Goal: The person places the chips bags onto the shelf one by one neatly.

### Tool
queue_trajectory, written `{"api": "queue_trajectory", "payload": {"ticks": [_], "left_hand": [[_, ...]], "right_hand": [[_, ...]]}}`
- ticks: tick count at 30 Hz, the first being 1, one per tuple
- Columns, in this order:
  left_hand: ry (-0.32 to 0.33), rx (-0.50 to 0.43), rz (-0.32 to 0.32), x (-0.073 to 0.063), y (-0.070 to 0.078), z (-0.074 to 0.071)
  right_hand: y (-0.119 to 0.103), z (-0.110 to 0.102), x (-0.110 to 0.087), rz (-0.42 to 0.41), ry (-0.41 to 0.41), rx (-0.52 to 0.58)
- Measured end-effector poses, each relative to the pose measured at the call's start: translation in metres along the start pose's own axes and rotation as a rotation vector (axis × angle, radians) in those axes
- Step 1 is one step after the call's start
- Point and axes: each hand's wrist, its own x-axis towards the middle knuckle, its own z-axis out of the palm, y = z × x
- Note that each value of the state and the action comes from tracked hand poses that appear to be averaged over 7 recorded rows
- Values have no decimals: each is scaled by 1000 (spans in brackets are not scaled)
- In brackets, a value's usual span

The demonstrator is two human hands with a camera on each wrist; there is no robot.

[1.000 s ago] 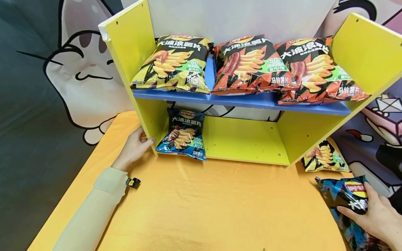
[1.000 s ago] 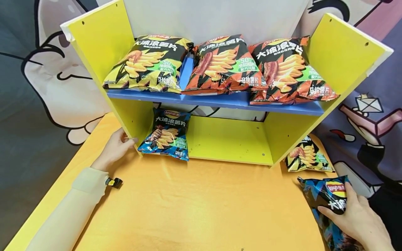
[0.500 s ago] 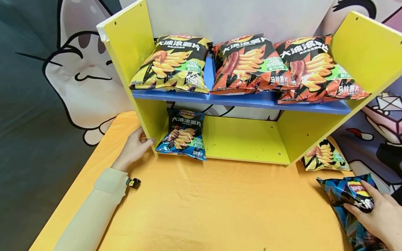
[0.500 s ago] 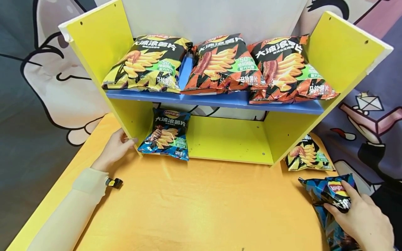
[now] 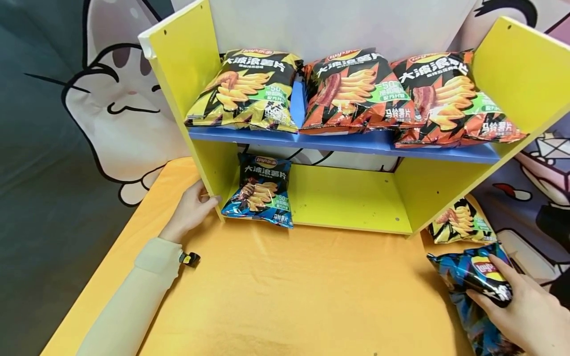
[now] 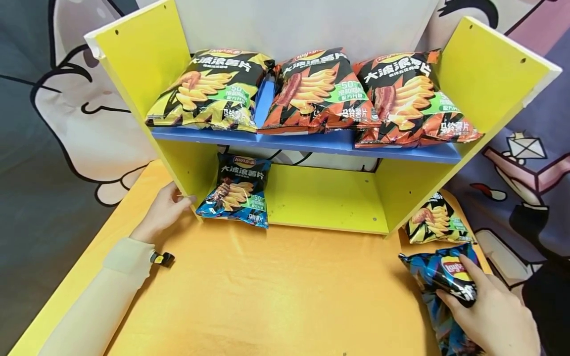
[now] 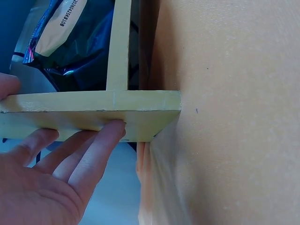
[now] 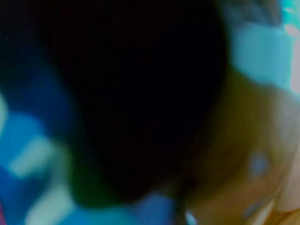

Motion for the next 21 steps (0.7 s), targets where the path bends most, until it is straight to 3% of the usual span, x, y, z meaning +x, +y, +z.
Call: {"api": "queue_trajectory", "payload": {"ticks": [3,8,21], "left_hand": [[2,4,2,0,0,0],[0,8,5,1,-1,0],[-3,0,5,2,-2,1]], "right_hand": [[-15,-7,-3,-64,-26,18],[-44,-12,-13,-219,7,92],[-144,-13,-35,-528,72,262]]}}
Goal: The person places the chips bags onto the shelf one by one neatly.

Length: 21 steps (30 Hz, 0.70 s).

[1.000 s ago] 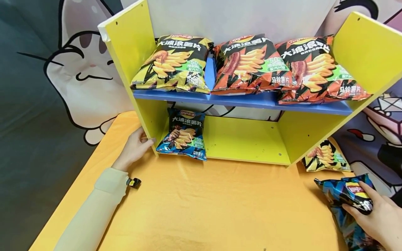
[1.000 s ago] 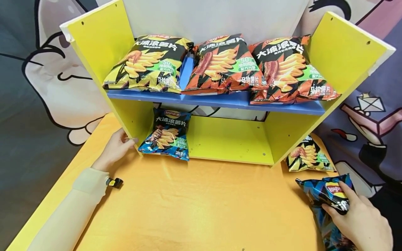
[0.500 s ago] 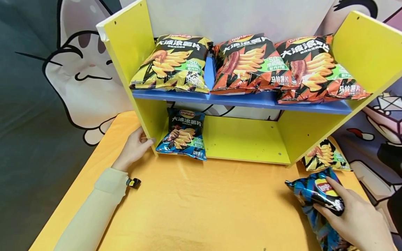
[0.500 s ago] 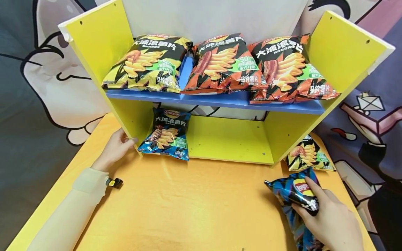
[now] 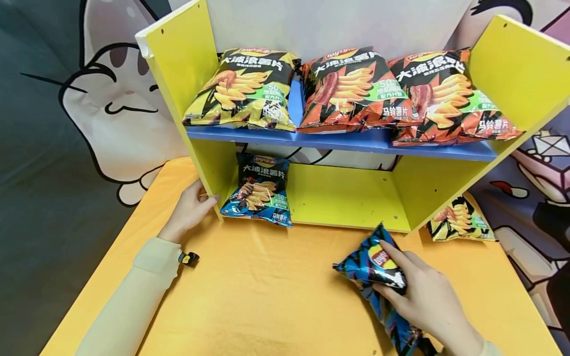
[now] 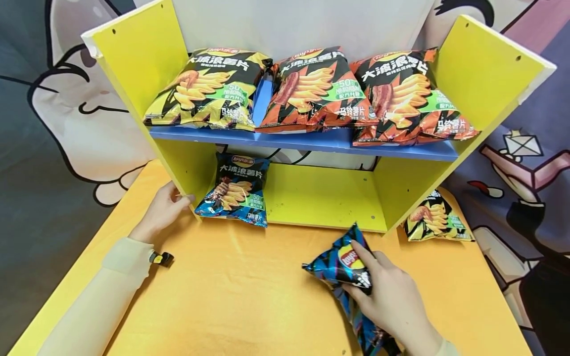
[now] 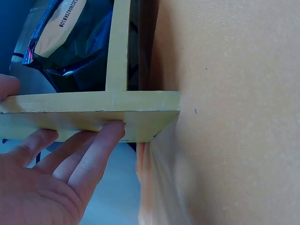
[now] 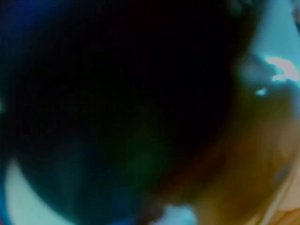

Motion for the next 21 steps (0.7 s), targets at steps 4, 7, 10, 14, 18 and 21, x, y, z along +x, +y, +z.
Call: {"api": "queue_trajectory", "payload": {"ticks": [4,7,10,14,18,21], "left_hand": [[3,-2,2,0,0,0],[6,-5,0,0,0,0],[5,-6,-1,0,0,0],[6,-5,1,0,0,0],[5,0,3,0,0,0],[4,1,3,0,0,0]], "right_hand": [[-21,12,11,-56,6,-6],[-33,23,19,-92,18,-31],[-42,32,27,-115,25,-54],[-49,39,34,-120,38,-63],[-52,43,39,-113,49,-56],[-53,47,42,-103,38,-48]]}}
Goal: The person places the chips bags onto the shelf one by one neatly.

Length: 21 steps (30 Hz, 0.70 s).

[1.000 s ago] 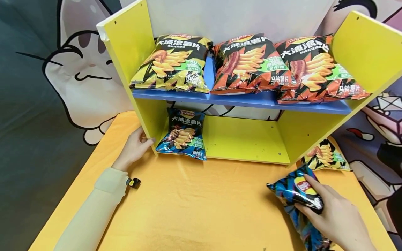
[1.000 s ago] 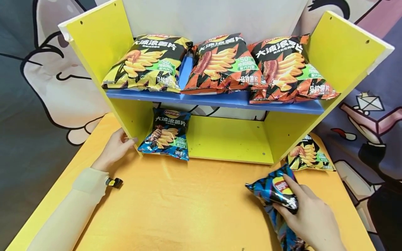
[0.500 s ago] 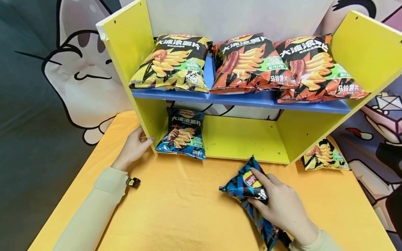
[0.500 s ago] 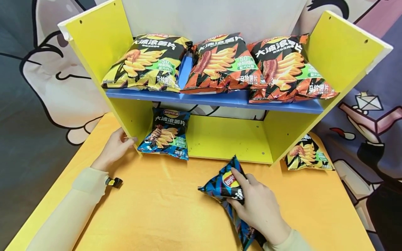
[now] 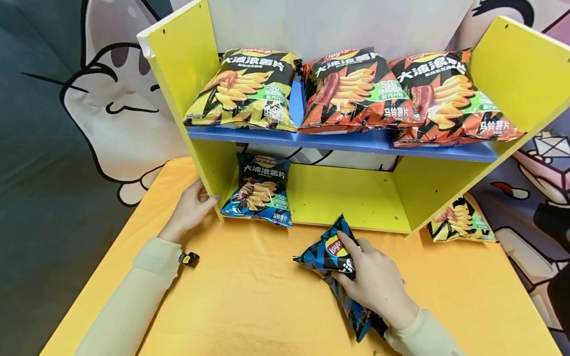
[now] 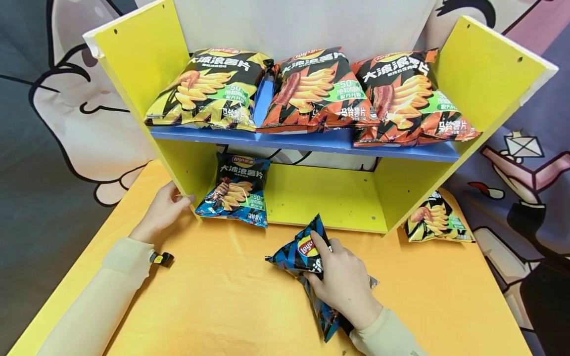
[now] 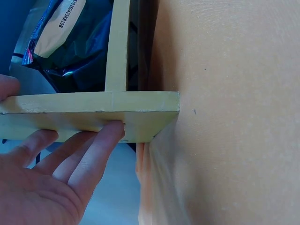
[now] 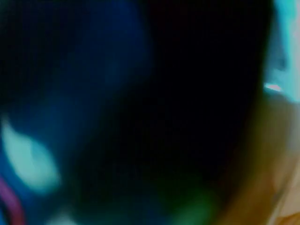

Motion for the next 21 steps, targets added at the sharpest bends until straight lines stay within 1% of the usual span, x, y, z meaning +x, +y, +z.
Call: {"api": "queue_trajectory", "payload": {"ticks": [6,14,19,21], "left_hand": [[1,-6,-6,0,-1,1],[3,-19,-7,0,-3,1],[4,-23,-8,0,-3,1],[4,-25,-10,0,-2,1]], "right_hand": [[-2,8,1,16,-14,-5],[-6,19,-1,8,-60,-50],[-8,22,-1,15,-79,-77],[-7,22,-2,22,-93,-64]]}}
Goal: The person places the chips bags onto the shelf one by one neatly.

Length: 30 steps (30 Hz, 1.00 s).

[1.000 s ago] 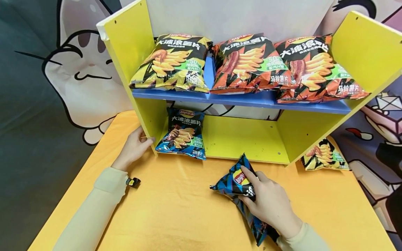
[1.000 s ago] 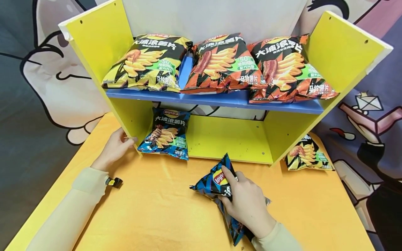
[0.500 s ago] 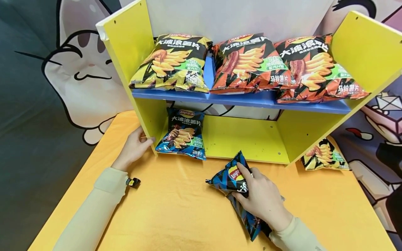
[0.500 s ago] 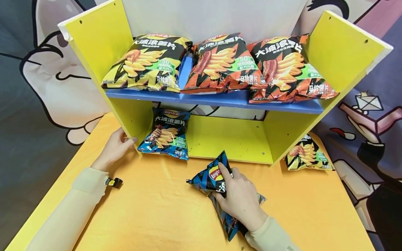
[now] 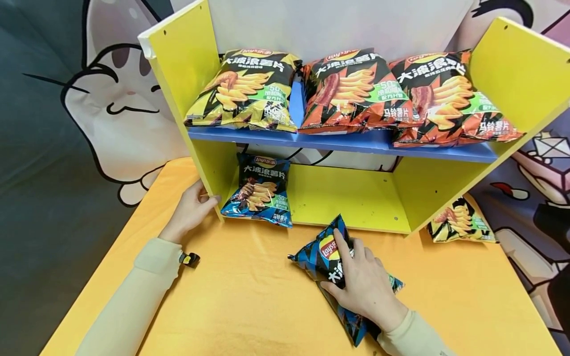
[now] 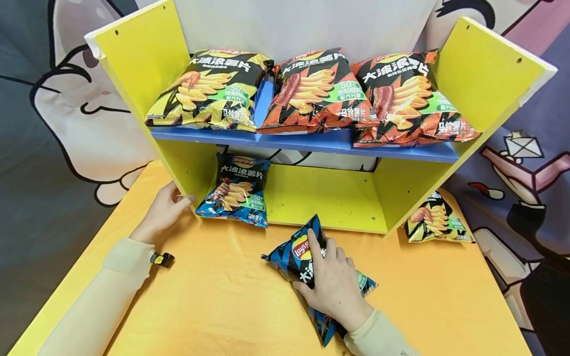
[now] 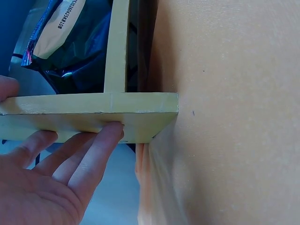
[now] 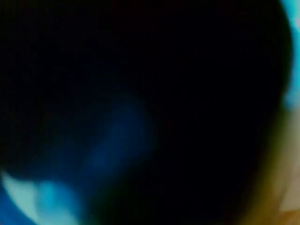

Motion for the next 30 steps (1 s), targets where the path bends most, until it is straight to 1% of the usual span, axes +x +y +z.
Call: {"api": "queue_trajectory", "payload": {"ticks": [4,10,16,21,26,28,30], "left_hand": [[-2,-1,2,-1,1,0],[-3,-6,3,-1,1,1],[2,4,1,0,2,0],[-1,3,2,-1,3,-1],[-5,0,-2,-2,3,-2],[-3,4,-5,-1,3,-2],[-3,6,-5,-1,2,-2]], "right_hand": [[5,-2,-2,23,-38,75],[18,-9,-4,57,-85,189],[34,-19,-6,92,-164,242],[48,-22,-9,88,-218,268],[58,-26,-12,82,-290,317],[62,-27,-13,76,-302,341],[65,-27,-13,68,-292,354]]}}
